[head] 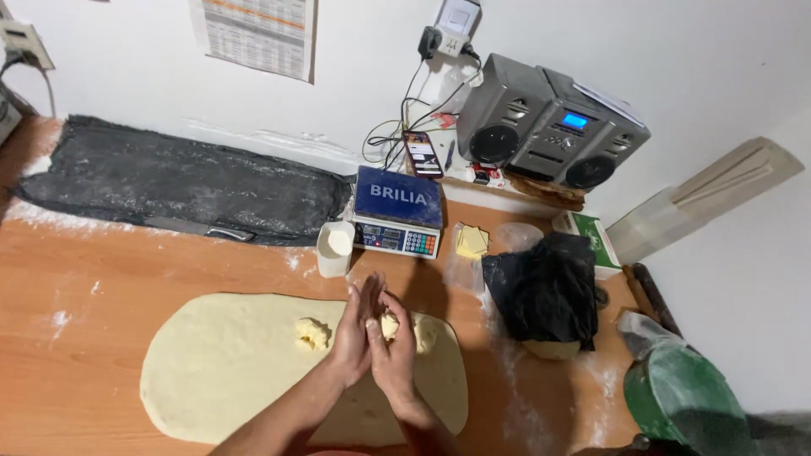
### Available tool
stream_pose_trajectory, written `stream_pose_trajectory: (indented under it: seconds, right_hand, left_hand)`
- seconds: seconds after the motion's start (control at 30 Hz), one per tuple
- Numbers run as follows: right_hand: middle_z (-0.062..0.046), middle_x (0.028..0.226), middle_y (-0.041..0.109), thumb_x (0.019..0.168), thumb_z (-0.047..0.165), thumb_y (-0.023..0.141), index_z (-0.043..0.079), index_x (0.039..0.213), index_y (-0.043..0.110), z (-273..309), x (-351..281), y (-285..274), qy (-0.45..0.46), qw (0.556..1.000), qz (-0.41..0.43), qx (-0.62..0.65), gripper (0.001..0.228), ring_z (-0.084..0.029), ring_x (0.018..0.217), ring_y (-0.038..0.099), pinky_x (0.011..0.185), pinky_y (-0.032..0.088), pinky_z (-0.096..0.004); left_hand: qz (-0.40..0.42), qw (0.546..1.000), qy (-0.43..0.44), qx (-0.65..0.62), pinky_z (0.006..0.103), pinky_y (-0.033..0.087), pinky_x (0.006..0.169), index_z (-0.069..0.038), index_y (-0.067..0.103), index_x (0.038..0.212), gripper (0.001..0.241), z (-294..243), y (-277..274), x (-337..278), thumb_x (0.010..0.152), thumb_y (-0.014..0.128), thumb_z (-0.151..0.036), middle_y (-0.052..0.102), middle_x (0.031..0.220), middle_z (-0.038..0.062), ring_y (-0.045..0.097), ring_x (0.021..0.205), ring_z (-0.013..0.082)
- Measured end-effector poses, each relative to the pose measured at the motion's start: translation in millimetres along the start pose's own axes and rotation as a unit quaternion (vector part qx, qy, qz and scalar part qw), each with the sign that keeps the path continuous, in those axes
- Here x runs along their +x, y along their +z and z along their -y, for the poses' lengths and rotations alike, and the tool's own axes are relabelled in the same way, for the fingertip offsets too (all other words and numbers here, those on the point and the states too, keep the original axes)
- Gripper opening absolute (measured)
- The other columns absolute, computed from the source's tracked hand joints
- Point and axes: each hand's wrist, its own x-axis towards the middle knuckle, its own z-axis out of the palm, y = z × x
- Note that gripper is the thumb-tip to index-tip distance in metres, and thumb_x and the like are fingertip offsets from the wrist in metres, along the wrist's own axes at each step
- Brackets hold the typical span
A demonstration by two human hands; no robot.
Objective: The recorder is placing small pieces of dough onto a larger rolled-out dough sheet in a decorative arrangement.
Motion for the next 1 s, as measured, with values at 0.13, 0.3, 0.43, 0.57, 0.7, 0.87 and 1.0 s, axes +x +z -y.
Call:
stream_pose_trajectory:
  seconds: [0.13,0.3,0.43,0.57,0.7,0.87,1.0]
  right_hand:
    - [-0.012,0.112,0.071,0.097,0.014,0.068,0.001,0.119,0.065,17,5,3,-0.032,0.998,-0.052,-0.022,0.026,-0.020,0.106,0.067,0.094,0.054,-0.032]
    - [-0.004,0.063,0.059,0.089,0.018,0.081,0.002,0.080,0.065,2,3,-8,0.036,0.993,-0.050,-0.103,0.025,-0.012,0.058,0.055,0.055,0.048,-0.029]
    - [-0.003,0.061,0.060,0.089,0.019,0.082,0.002,0.074,0.065,-2,-12,6,0.091,0.992,-0.054,-0.068,0.028,-0.010,0.056,0.054,0.053,0.047,-0.029]
    - [-0.006,0.072,0.068,0.086,0.022,0.081,0.002,0.085,0.066,37,-6,10,0.089,0.992,-0.013,-0.083,0.025,-0.013,0.064,0.063,0.058,0.052,-0.031]
    - [-0.014,0.098,0.067,0.084,0.031,0.077,0.001,0.105,0.064,59,6,-1,-0.067,0.971,0.098,-0.210,0.039,-0.026,0.092,0.065,0.077,0.052,-0.041]
    - [-0.014,0.106,0.061,0.089,0.031,0.067,0.006,0.107,0.066,21,-14,-1,-0.106,0.963,0.130,-0.210,0.031,-0.029,0.104,0.059,0.092,0.050,-0.045]
    - [-0.020,0.125,0.053,0.094,0.025,0.057,0.004,0.113,0.058,50,-13,0,-0.117,0.984,0.085,-0.108,0.029,-0.032,0.116,0.056,0.100,0.051,-0.045]
  left_hand:
    - [0.033,0.999,0.034,-0.025,0.0429,0.017,0.127,-0.012,0.017,0.163,0.081,0,-15,-4,0.100,0.026,-0.062,0.021,0.173,0.006,0.020,0.158,0.0258]
    - [0.025,0.993,0.045,0.104,0.0432,0.020,0.124,-0.010,0.023,0.162,0.076,-5,-48,-20,0.100,0.036,-0.054,0.028,0.169,0.009,0.025,0.155,0.0250]
    - [0.007,0.992,0.005,0.125,0.0442,0.025,0.124,-0.010,0.029,0.159,0.073,-6,-62,-35,0.099,0.039,-0.052,0.036,0.164,0.010,0.033,0.152,0.0256]
    - [0.027,0.987,-0.007,0.156,0.0433,0.028,0.122,-0.010,0.035,0.155,0.069,-7,-70,-38,0.099,0.046,-0.049,0.043,0.159,0.009,0.039,0.147,0.0245]
    - [-0.027,0.988,-0.109,0.109,0.0425,0.038,0.110,-0.012,0.049,0.148,0.063,-16,-74,-27,0.099,0.042,-0.052,0.055,0.145,0.007,0.052,0.126,0.0246]
    - [-0.055,0.980,-0.190,0.019,0.0438,0.051,0.098,-0.010,0.061,0.135,0.061,5,-71,-22,0.102,0.038,-0.056,0.065,0.125,0.011,0.062,0.108,0.0252]
    - [-0.058,0.976,-0.194,-0.080,0.0414,0.053,0.095,-0.009,0.060,0.128,0.054,1,-33,-35,0.103,0.042,-0.054,0.066,0.118,0.009,0.065,0.108,0.0228]
